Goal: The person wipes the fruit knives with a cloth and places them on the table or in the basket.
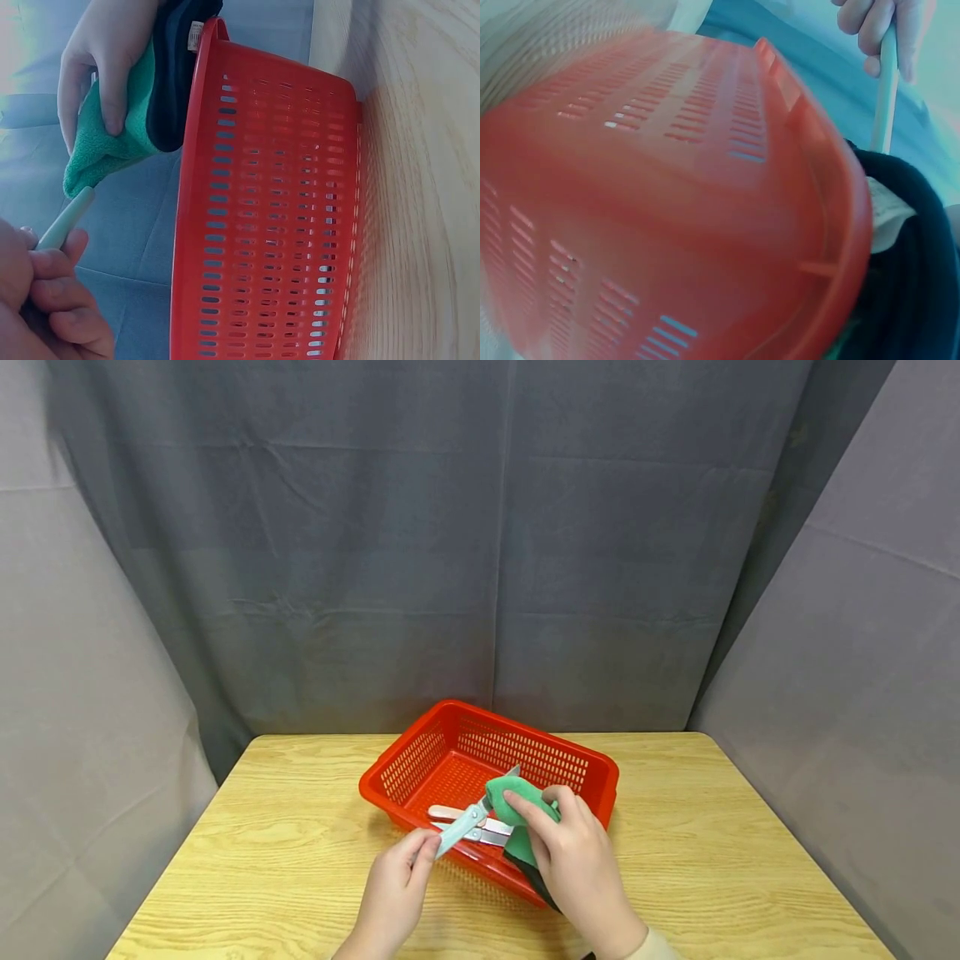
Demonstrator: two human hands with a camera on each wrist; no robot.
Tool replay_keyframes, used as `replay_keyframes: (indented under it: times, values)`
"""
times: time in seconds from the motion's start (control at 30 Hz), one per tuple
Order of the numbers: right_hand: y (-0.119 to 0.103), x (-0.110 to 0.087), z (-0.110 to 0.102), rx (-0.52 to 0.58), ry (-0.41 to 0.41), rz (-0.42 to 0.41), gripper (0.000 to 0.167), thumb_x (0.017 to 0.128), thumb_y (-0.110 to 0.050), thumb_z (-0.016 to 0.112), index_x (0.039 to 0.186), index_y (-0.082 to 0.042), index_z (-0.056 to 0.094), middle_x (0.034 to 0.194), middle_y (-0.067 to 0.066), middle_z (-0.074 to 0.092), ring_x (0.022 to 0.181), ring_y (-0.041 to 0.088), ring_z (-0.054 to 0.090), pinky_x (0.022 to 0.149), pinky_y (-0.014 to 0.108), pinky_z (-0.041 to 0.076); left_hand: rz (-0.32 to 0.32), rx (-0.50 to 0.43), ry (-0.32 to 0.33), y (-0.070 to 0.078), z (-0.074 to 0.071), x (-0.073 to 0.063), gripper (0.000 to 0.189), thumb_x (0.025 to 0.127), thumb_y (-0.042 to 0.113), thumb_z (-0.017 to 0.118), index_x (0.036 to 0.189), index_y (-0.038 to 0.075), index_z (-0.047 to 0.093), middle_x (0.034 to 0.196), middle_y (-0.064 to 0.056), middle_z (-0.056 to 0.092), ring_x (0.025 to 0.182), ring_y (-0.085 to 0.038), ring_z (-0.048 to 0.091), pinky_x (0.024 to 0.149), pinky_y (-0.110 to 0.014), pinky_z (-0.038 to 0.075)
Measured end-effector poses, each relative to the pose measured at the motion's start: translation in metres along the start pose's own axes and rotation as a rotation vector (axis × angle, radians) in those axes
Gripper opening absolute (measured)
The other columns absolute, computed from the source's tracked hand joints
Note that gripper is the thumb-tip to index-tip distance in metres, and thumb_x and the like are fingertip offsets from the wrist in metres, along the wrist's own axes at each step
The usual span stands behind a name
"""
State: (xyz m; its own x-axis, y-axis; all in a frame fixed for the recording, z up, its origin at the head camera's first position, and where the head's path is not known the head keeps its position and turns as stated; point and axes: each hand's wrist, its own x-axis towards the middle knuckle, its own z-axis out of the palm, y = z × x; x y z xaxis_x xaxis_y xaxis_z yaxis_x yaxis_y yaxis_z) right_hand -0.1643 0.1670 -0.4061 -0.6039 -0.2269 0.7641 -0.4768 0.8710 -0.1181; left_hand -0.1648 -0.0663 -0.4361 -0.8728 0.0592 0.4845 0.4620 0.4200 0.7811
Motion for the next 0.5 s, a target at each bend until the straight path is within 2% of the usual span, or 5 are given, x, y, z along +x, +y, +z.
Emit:
replay_keyframes:
  times: [0.2, 0.5]
  values:
    - [0.007, 0.002, 0.0, -0.014, 0.029, 0.031, 0.059, 0.075, 0.001, 0.088, 0.125, -0.027, 0.074, 0.1, 0.01, 0.058, 0.078, 0.02, 0.055, 0.063, 0.032, 0.052, 0.034, 0.005, 0.001, 0.0, 0.0, -0.001, 0.013, 0.101, 0.015, 0.064, 0.093, 0.017, 0.072, 0.065, 0.017, 0.039, 0.057, 0.005, 0.03, 0.052, -0.016, 0.032]
    - [0.016, 0.005, -0.002, -0.044, 0.052, 0.091, 0.058, 0.076, 0.005, 0.085, 0.125, -0.024, 0.075, 0.101, 0.012, 0.057, 0.078, 0.024, 0.056, 0.061, 0.035, 0.052, 0.018, 0.007, -0.011, -0.001, 0.0, 0.0, 0.013, 0.102, 0.017, 0.063, 0.094, 0.018, 0.073, 0.065, 0.016, 0.039, 0.056, 0.005, 0.03, 0.051, -0.016, 0.031]
